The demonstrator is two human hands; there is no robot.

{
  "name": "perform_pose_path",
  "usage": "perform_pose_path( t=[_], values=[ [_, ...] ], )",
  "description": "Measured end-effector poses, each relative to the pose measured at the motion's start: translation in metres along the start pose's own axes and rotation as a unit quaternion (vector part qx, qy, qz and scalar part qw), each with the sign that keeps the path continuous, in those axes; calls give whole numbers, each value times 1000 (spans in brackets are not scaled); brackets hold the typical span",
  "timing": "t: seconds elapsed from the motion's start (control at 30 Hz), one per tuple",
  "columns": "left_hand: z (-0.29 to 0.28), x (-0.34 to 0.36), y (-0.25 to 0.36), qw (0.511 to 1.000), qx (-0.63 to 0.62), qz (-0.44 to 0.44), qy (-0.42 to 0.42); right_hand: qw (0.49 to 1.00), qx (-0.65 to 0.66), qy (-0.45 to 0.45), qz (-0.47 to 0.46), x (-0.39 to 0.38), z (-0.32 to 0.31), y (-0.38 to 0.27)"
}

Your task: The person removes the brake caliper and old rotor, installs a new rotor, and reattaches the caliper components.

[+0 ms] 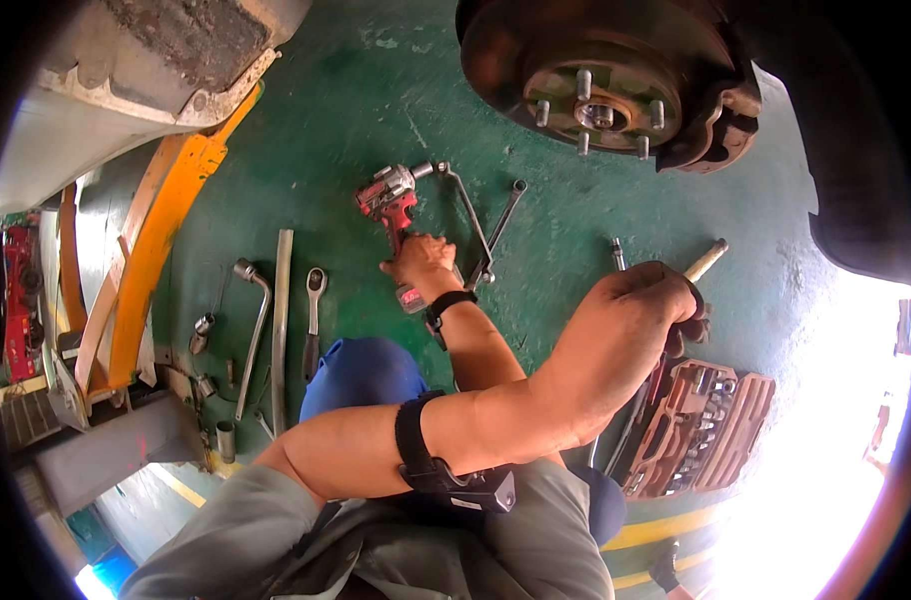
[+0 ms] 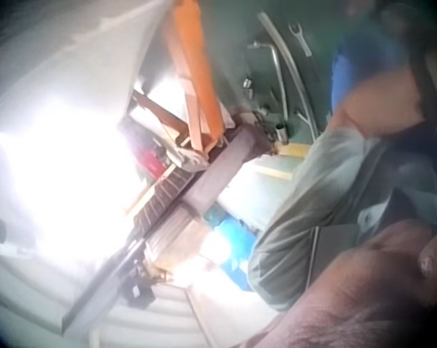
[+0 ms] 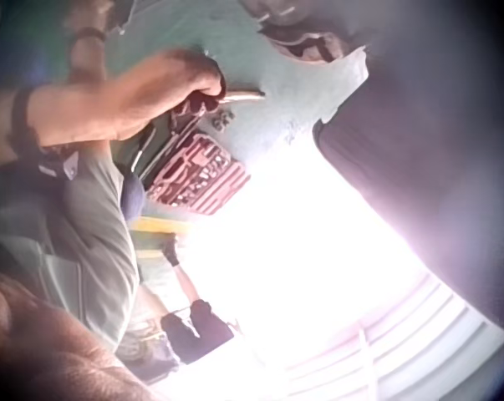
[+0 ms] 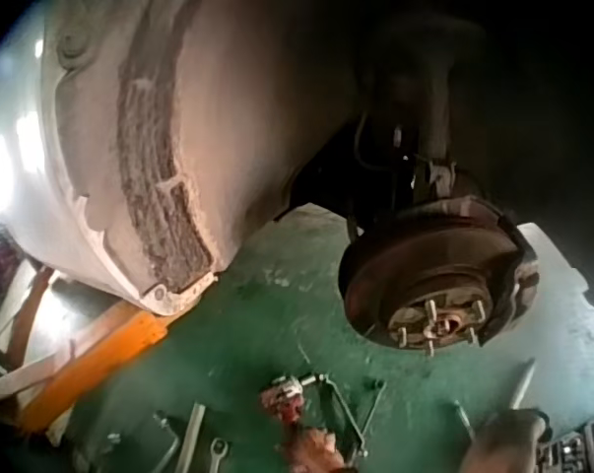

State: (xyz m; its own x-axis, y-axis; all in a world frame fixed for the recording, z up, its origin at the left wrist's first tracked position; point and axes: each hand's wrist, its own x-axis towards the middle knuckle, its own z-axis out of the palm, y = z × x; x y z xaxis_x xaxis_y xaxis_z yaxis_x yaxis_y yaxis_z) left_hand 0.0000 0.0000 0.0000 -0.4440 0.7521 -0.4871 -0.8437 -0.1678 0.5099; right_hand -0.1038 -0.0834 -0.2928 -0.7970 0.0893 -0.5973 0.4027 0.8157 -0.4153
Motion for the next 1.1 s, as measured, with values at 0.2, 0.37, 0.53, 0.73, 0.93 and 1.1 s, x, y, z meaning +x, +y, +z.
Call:
perform_pose_path(
  t=[0.2, 0.37, 0.53, 0.73, 0.93, 1.1],
  values=[
    [-7, -1, 24, 997, -54, 50, -24, 998, -31, 47, 10, 7, 2, -2],
    [-15, 0, 51, 990, -75, 118, -28, 995, 67, 69, 29, -10, -25, -13],
    [-14, 2, 56, 978, -105, 173, -44, 993, 70, 95, -4, -45, -50, -44],
    [-14, -9, 65, 943, -187, 240, -137, 960, 67, 251, -104, -59, -113, -88],
    [-40, -23, 105, 908, -135, 372, -138, 869, 97, 449, -186, -57, -176, -98],
    [-82, -13, 126, 875, -110, 462, -91, 822, 143, 459, -305, -83, -213, -89]
  ],
)
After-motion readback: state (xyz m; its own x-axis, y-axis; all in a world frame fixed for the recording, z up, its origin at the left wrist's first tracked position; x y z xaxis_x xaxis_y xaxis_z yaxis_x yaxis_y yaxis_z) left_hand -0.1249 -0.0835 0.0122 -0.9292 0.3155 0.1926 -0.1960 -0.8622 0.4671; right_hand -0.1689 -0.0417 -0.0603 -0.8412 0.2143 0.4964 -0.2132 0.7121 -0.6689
